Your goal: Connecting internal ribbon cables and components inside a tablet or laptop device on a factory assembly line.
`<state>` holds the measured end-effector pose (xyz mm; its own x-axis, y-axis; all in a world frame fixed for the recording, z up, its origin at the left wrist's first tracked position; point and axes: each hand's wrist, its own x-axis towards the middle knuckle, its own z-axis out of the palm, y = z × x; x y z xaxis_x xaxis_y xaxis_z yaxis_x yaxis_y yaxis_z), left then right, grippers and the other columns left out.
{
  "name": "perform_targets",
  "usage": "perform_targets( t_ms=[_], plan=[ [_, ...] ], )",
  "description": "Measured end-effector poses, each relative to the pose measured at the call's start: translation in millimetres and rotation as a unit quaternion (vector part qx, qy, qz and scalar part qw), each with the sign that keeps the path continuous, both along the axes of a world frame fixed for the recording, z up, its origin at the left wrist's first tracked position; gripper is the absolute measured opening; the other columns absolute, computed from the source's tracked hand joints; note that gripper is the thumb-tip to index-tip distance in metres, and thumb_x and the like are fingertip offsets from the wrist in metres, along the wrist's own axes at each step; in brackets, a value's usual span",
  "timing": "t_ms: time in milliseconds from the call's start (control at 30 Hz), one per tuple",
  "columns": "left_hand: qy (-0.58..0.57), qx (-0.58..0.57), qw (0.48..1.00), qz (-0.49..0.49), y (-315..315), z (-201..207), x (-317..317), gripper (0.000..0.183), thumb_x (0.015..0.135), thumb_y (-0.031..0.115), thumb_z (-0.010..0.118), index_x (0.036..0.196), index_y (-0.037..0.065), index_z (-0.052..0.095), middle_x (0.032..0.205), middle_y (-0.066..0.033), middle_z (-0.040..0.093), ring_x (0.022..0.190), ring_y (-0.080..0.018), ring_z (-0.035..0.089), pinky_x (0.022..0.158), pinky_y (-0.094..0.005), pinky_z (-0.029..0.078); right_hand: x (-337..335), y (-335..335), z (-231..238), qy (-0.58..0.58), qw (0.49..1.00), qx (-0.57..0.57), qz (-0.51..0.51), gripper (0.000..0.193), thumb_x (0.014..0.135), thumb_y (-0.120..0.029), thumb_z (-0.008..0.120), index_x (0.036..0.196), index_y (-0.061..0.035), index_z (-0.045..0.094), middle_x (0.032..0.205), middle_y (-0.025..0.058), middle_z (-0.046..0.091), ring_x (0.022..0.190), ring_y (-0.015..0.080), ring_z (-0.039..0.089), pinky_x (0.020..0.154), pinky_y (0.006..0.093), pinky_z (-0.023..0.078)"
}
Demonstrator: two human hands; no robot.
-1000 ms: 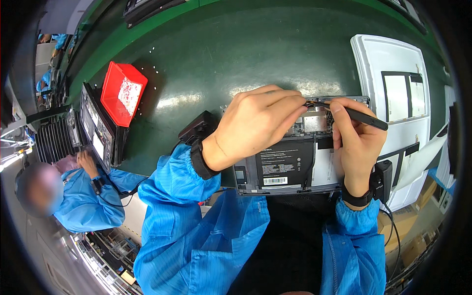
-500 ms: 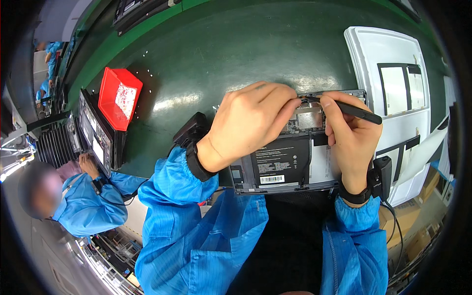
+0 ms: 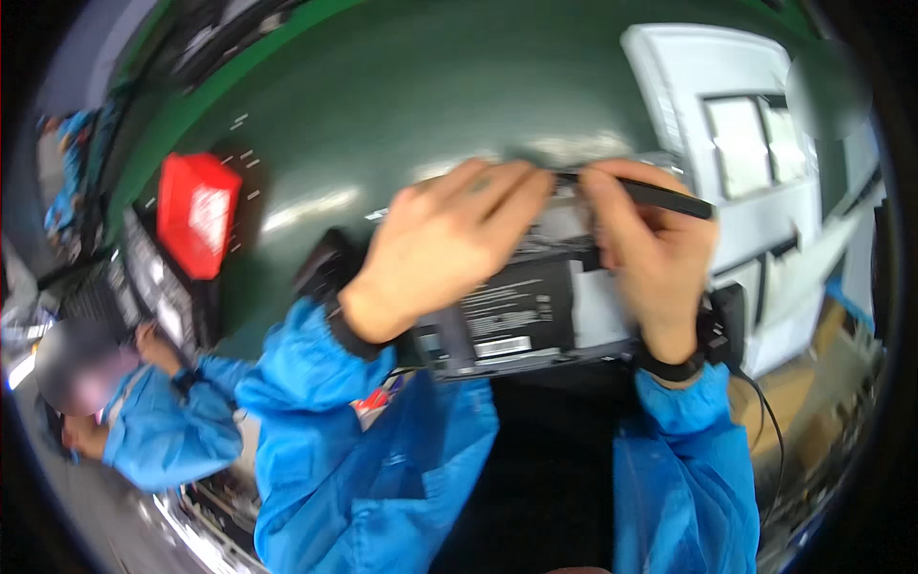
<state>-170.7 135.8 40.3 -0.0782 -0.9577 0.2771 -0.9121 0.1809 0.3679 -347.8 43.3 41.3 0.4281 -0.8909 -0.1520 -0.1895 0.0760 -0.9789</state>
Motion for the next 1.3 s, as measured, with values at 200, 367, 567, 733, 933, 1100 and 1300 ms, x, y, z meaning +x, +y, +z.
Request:
perform_targets(
  t_ms=[200, 367, 567, 733, 933, 1100, 1300],
  plan=[
    [-0.090, -0.005, 0.996, 0.007, 14.9, 13.6, -3.0, 0.053, 0.069, -0.007, 0.067, 0.121, -0.003, 0.070, 0.119, -0.0162, 0.070, 0.102, -0.0326, 0.070, 0.082, -0.0418, 0.060, 8.1, 0.0, -9.1, -0.061, 0.992, -0.110, 0.022, 0.012, 0.086, -0.012, 0.077, 0.092, -0.0014, 0.074, 0.063, 0.0098, 0.066, 0.049, 0.0158, 0.064, 0.046, 0.0273, 0.045],
    [-0.103, 0.025, 0.994, -0.014, 8.7, 9.8, 3.8, 0.053, 0.075, -0.006, 0.067, 0.128, -0.003, 0.067, 0.123, -0.0165, 0.066, 0.103, -0.0319, 0.069, 0.083, -0.0415, 0.059, 11.7, -3.8, -9.2, -0.055, 0.993, -0.105, 0.012, 0.011, 0.089, -0.002, 0.076, 0.098, 0.0041, 0.075, 0.077, 0.0038, 0.072, 0.065, 0.0036, 0.063, 0.055, 0.0177, 0.049],
    [-0.120, 0.025, 0.992, 0.016, 22.3, 10.7, 3.7, 0.048, 0.078, 0.002, 0.067, 0.125, -0.004, 0.068, 0.123, -0.0174, 0.066, 0.104, -0.0316, 0.068, 0.086, -0.0408, 0.058, 19.9, 1.1, -9.8, -0.046, 0.988, -0.136, 0.051, 0.010, 0.087, -0.009, 0.077, 0.093, -0.0018, 0.074, 0.080, 0.0097, 0.072, 0.058, 0.0147, 0.067, 0.051, 0.0280, 0.050],
    [-0.064, -0.051, 0.997, -0.014, 19.7, -8.8, 4.0, 0.043, 0.074, 0.005, 0.071, 0.116, -0.004, 0.070, 0.122, -0.0195, 0.068, 0.103, -0.0316, 0.071, 0.086, -0.0390, 0.061, 4.4, 4.0, 4.2, 0.029, 0.997, -0.060, 0.045, 0.013, 0.092, -0.003, 0.075, 0.105, 0.0024, 0.075, 0.084, 0.0038, 0.072, 0.067, 0.0080, 0.063, 0.057, 0.0217, 0.049],
    [-0.039, -0.106, 0.994, 0.013, 21.0, -18.9, 2.3, 0.036, 0.075, 0.012, 0.068, 0.107, -0.003, 0.072, 0.119, -0.0203, 0.069, 0.102, -0.0320, 0.070, 0.085, -0.0395, 0.061, 4.7, 0.0, 5.0, 0.011, 1.000, 0.005, 0.027, 0.015, 0.092, -0.001, 0.075, 0.107, 0.0026, 0.074, 0.078, 0.0016, 0.069, 0.058, 0.0029, 0.054, 0.050, 0.0163, 0.039],
    [-0.032, -0.116, 0.993, 0.014, 19.7, -22.2, 4.0, 0.034, 0.074, 0.013, 0.070, 0.104, -0.003, 0.073, 0.118, -0.0201, 0.069, 0.100, -0.0318, 0.070, 0.083, -0.0398, 0.061, 10.1, -0.6, 3.3, 0.023, 0.997, -0.029, 0.065, 0.017, 0.090, 0.003, 0.075, 0.106, 0.0043, 0.075, 0.087, 0.0036, 0.070, 0.064, 0.0028, 0.056, 0.053, 0.0159, 0.039],
    [-0.027, -0.105, 0.994, 0.021, 18.4, -19.2, 2.4, 0.038, 0.070, 0.012, 0.069, 0.104, -0.005, 0.072, 0.117, -0.0214, 0.069, 0.099, -0.0320, 0.070, 0.083, -0.0388, 0.061, 9.8, -2.7, 1.8, 0.062, 0.989, -0.100, 0.091, 0.017, 0.088, 0.003, 0.077, 0.105, 0.0033, 0.075, 0.092, 0.0054, 0.073, 0.066, 0.0023, 0.056, 0.054, 0.0160, 0.039]
  ],
)
